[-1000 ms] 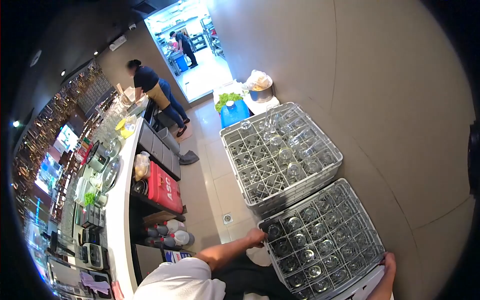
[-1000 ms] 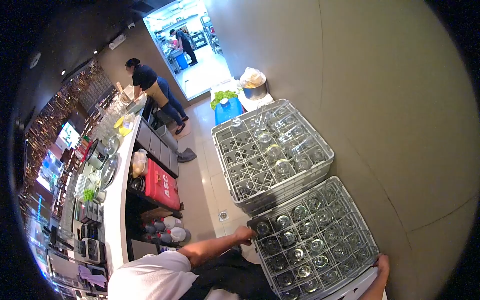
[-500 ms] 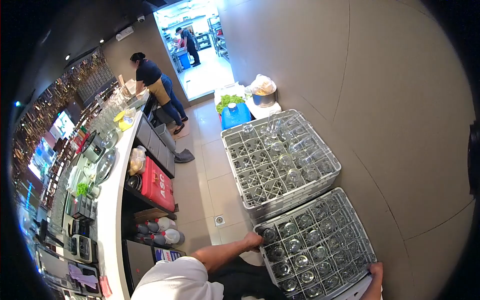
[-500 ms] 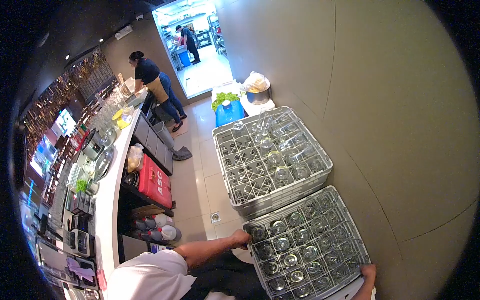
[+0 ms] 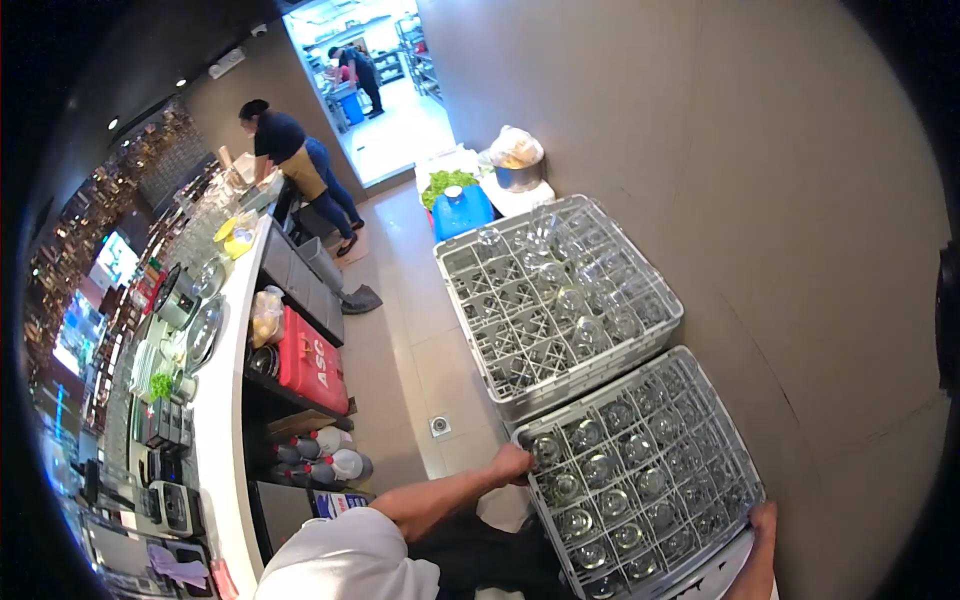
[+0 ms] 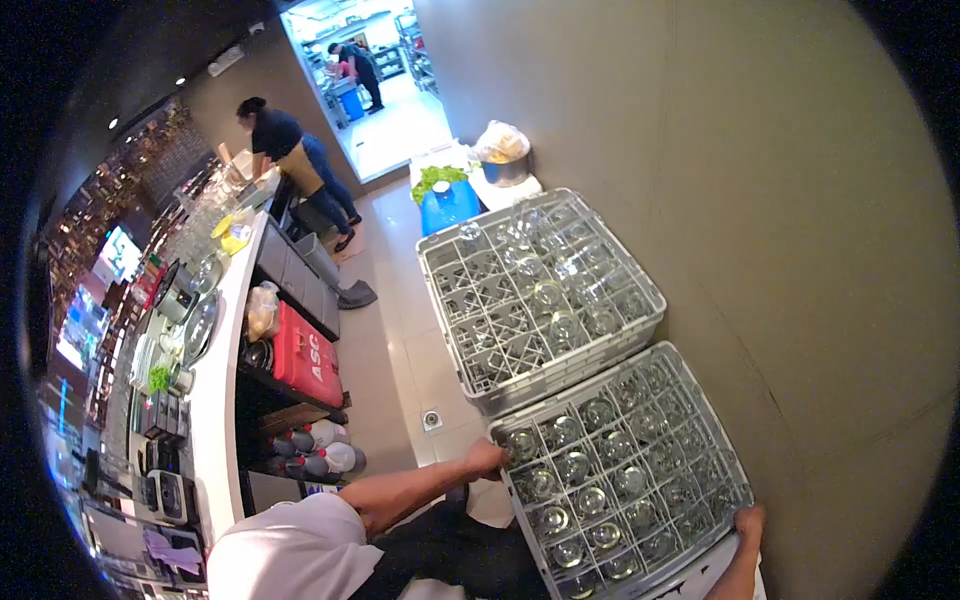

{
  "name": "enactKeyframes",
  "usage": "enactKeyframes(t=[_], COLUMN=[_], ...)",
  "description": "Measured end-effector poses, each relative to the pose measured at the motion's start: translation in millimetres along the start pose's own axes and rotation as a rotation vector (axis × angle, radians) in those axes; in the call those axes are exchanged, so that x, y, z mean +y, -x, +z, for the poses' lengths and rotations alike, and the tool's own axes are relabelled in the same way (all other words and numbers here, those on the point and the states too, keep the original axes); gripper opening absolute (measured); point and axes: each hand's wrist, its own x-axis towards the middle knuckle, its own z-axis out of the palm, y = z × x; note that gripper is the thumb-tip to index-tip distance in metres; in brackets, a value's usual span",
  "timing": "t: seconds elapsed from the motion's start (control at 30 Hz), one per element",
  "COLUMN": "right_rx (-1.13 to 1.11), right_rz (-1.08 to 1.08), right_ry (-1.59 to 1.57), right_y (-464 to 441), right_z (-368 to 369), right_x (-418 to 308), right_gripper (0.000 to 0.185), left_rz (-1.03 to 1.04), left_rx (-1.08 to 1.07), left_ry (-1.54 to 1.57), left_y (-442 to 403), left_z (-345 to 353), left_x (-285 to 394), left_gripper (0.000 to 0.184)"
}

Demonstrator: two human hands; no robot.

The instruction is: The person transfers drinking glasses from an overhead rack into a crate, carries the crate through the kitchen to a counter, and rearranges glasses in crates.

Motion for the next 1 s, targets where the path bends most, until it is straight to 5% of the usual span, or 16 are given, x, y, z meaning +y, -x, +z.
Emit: enactKeyframes(t=[0.03,0.07,0.13,0.2,0.27,0.33,0.5,0.6,0.63,0.7,0.73,0.77,0.83,0.87,0.9,1.0], right_rx=[0.01,-0.127,-0.202,-0.238,-0.246,-0.294,-0.366,-0.368,-0.379,-0.344,-0.224,-0.346,-0.345,-0.329,-0.31,-0.185], right_rz=[-0.116,0.134,0.121,0.154,0.242,0.258,0.268,0.245,0.254,0.211,0.145,0.099,0.014,0.16,0.125,0.13], right_ry=[-0.016,-0.16,-0.118,-0.028,0.044,0.076,0.142,0.207,0.227,0.285,0.179,0.146,0.114,0.163,0.22,0.157], right_y=[25.4,55.3,43.2,62.6,54.4,58.3,58.4,59.4,59.5,63.7,59.0,49.7,46.4,60.6,37.9,51.8], right_z=[-35.2,-86.2,-58.7,-87.4,-77.7,-88.0,-87.7,-91.1,-91.6,-93.4,-72.8,-68.0,-65.4,-91.8,-50.6,-64.3], right_x=[-40.9,-86.7,-68.0,-111.4,-118.0,-138.9,-143.3,-146.6,-145.4,-149.2,-128.1,-122.1,-123.1,-153.9,-107.9,-116.9], right_gripper=[0.019,0.037,0.04,0.045,0.045,0.047,0.045,0.049,0.048,0.048,0.046,0.043,0.037,0.041,0.045,0.044], left_rz=[0.122,0.25,0.53,0.563,-0.242,-0.092,-0.266,-0.275,0.146,0.662,0.721,0.568,-0.075,-0.287,-0.26,-0.187], left_rx=[-0.004,-0.025,-0.122,-0.223,-0.087,-0.096,0.043,-0.075,-0.135,-0.174,-0.147,-0.165,-0.095,-0.034,-0.016,-0.057], left_ry=[-0.254,-0.505,-0.997,-0.856,0.468,0.286,0.464,0.464,0.203,-0.653,-0.764,-0.631,0.116,0.322,0.335,0.431], left_y=[-3.2,-6.7,-7.6,-9.8,34.8,26.1,39.2,15.2,-11.0,-19.5,-20.1,-16.9,-2.0,6.5,24.4,15.3], left_z=[-6.6,-10.3,-9.5,-17.1,-14.9,-16.7,-11.5,-15.2,-10.5,-20.6,-21.1,-18.1,-15.3,-15.3,-19.0,-16.0], left_x=[-0.8,-8.1,-38.5,-75.8,-26.8,-42.6,-30.1,-63.0,-111.1,-125.9,-123.8,-113.5,-81.0,-64.0,-46.2,-59.9], left_gripper=[0.016,0.017,0.019,0.021,0.025,0.024,0.023,0.023,0.02,0.016,0.017,0.018,0.021,0.023,0.019,0.014])
